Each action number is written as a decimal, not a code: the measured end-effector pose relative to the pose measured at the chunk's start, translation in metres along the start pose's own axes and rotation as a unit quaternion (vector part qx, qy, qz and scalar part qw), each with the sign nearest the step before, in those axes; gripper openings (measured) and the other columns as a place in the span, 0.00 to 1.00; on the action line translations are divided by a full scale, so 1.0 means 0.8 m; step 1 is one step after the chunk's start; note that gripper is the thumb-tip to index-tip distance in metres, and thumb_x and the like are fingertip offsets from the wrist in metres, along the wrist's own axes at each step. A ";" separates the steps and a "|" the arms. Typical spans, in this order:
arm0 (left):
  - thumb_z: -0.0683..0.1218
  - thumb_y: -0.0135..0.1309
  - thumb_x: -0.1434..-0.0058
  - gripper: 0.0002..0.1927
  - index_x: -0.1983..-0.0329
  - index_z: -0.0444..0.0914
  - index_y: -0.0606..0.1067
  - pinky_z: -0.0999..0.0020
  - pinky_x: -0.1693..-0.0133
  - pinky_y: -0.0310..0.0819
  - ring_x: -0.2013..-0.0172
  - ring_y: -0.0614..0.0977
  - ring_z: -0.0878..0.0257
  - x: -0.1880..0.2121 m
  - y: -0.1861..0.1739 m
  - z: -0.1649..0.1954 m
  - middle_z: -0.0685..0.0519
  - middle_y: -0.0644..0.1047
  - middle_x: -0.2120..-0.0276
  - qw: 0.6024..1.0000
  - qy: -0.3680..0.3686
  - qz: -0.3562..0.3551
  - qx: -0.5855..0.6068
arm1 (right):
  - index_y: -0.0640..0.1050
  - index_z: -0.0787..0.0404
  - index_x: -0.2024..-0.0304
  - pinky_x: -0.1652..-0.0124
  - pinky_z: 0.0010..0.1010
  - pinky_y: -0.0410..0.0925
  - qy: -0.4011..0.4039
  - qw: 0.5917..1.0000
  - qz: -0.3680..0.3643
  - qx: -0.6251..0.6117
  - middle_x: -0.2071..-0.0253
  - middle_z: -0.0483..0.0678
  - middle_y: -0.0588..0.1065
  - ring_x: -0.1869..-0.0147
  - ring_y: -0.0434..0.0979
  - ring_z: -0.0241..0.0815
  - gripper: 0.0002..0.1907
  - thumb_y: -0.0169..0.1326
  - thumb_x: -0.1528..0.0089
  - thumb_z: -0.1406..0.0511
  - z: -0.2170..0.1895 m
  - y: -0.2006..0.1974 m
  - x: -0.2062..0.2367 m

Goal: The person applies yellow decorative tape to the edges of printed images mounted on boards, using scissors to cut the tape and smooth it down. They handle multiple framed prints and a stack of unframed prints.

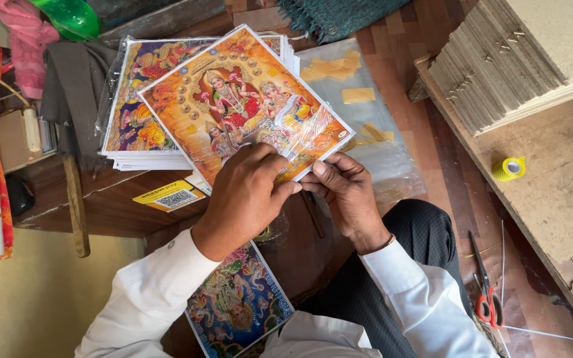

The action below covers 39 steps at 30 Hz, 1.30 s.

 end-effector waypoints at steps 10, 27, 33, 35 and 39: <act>0.41 0.58 0.37 0.06 0.68 0.33 0.78 0.54 0.58 0.75 0.62 0.81 0.49 0.002 0.004 -0.005 0.46 0.78 0.66 1.000 -0.002 -0.008 -0.007 | 0.77 0.71 0.45 0.50 0.36 0.76 0.018 1.000 -0.018 0.014 0.54 0.56 0.81 0.53 0.82 0.44 0.13 0.54 0.32 0.71 0.010 -0.003 -0.001; 0.44 0.62 0.42 0.06 0.67 0.36 0.78 0.54 0.63 0.76 0.64 0.82 0.49 -0.001 0.007 -0.013 0.48 0.80 0.66 1.000 -0.028 -0.013 0.001 | 0.78 0.67 0.46 0.53 0.32 0.76 0.009 1.000 0.004 0.012 0.55 0.51 0.81 0.55 0.82 0.40 0.14 0.58 0.35 0.72 0.017 0.001 -0.003; 0.44 0.63 0.43 0.07 0.67 0.36 0.78 0.55 0.63 0.75 0.64 0.82 0.49 0.003 0.009 -0.011 0.49 0.80 0.66 0.999 -0.033 -0.011 -0.010 | 0.79 0.67 0.47 0.54 0.32 0.76 0.001 1.000 0.017 0.019 0.56 0.50 0.82 0.56 0.82 0.39 0.14 0.59 0.36 0.71 0.022 -0.002 -0.004; 0.44 0.63 0.43 0.06 0.67 0.37 0.79 0.55 0.63 0.76 0.65 0.83 0.50 0.002 0.008 -0.015 0.49 0.80 0.66 0.999 -0.042 -0.004 0.003 | 0.79 0.67 0.48 0.54 0.32 0.76 -0.004 1.000 0.013 0.019 0.56 0.50 0.82 0.56 0.82 0.39 0.13 0.59 0.36 0.71 0.023 -0.003 -0.006; 0.43 0.63 0.43 0.05 0.66 0.36 0.79 0.57 0.64 0.76 0.66 0.83 0.51 0.000 0.004 -0.018 0.49 0.81 0.66 0.998 -0.054 0.004 0.040 | 0.79 0.67 0.51 0.55 0.31 0.76 -0.025 0.999 0.021 0.010 0.58 0.50 0.81 0.58 0.81 0.38 0.12 0.61 0.37 0.71 0.025 -0.002 -0.009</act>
Point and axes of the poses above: each hand's wrist, its own x-axis away from the middle knuckle, its own y-axis out of the palm, z = x × y, the point moved 5 cm from there along -x, towards the middle knuckle
